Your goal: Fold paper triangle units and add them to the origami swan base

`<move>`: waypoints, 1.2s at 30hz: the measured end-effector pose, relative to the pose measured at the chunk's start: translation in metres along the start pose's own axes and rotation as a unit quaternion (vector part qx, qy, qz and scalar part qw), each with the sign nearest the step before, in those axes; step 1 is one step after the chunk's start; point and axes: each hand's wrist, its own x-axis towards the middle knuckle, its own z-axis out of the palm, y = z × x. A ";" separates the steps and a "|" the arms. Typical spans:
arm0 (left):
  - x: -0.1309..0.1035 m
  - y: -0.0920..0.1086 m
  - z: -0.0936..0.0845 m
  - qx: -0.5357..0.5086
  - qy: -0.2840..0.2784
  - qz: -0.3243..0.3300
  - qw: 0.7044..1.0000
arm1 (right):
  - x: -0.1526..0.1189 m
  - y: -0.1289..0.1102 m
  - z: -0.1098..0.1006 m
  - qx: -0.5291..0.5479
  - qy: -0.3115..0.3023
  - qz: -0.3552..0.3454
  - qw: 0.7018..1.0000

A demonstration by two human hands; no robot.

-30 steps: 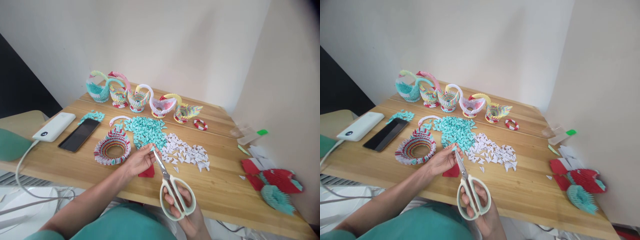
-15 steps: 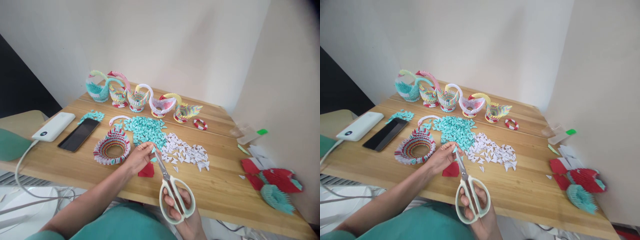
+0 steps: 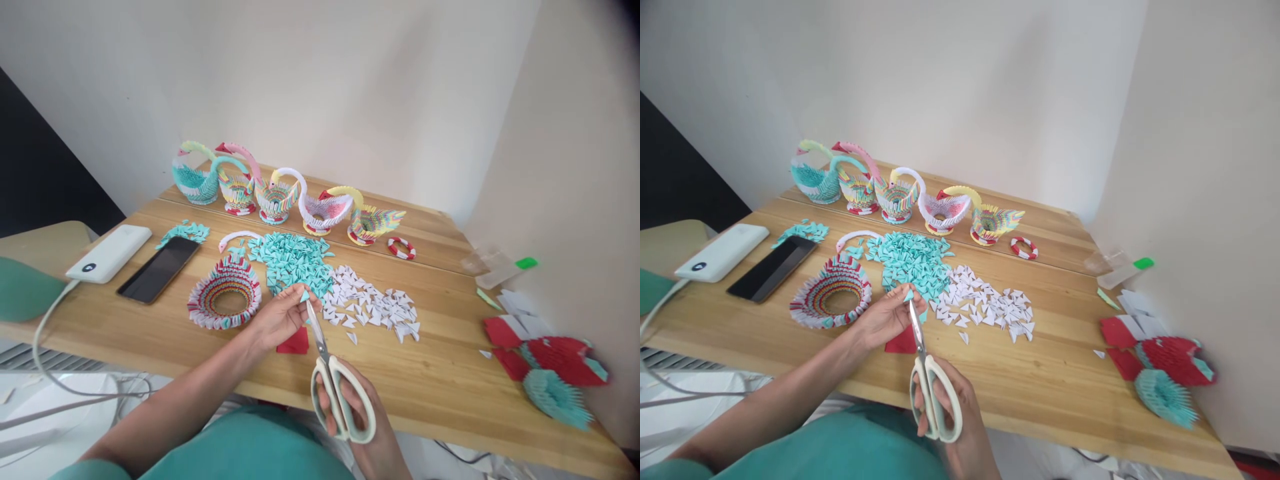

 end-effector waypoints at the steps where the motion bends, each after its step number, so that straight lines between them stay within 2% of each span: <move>1: 0.000 0.000 0.000 -0.010 0.002 -0.002 1.000 | -0.001 0.000 -0.001 0.002 -0.004 0.001 1.000; 13: -0.001 0.002 -0.001 -0.026 0.000 -0.018 0.999 | 0.002 0.004 -0.005 0.076 -0.007 0.045 0.996; 21: -0.002 0.002 0.001 -0.026 -0.009 -0.021 0.999 | 0.006 -0.002 -0.001 0.129 -0.002 0.057 0.990; 27: -0.002 0.004 0.003 0.074 -0.020 0.009 0.997 | 0.007 -0.006 0.000 0.203 0.000 0.081 0.976; 29: -0.002 0.005 0.004 0.115 -0.014 0.028 0.993 | 0.005 -0.006 0.001 0.167 0.009 0.064 0.984; 33: -0.003 0.004 0.005 0.155 -0.010 0.049 0.987 | 0.000 -0.008 0.005 0.000 0.061 0.002 0.998; 36: -0.003 0.003 0.004 0.135 -0.021 0.038 0.990 | -0.002 -0.012 0.006 -0.030 0.081 -0.013 0.996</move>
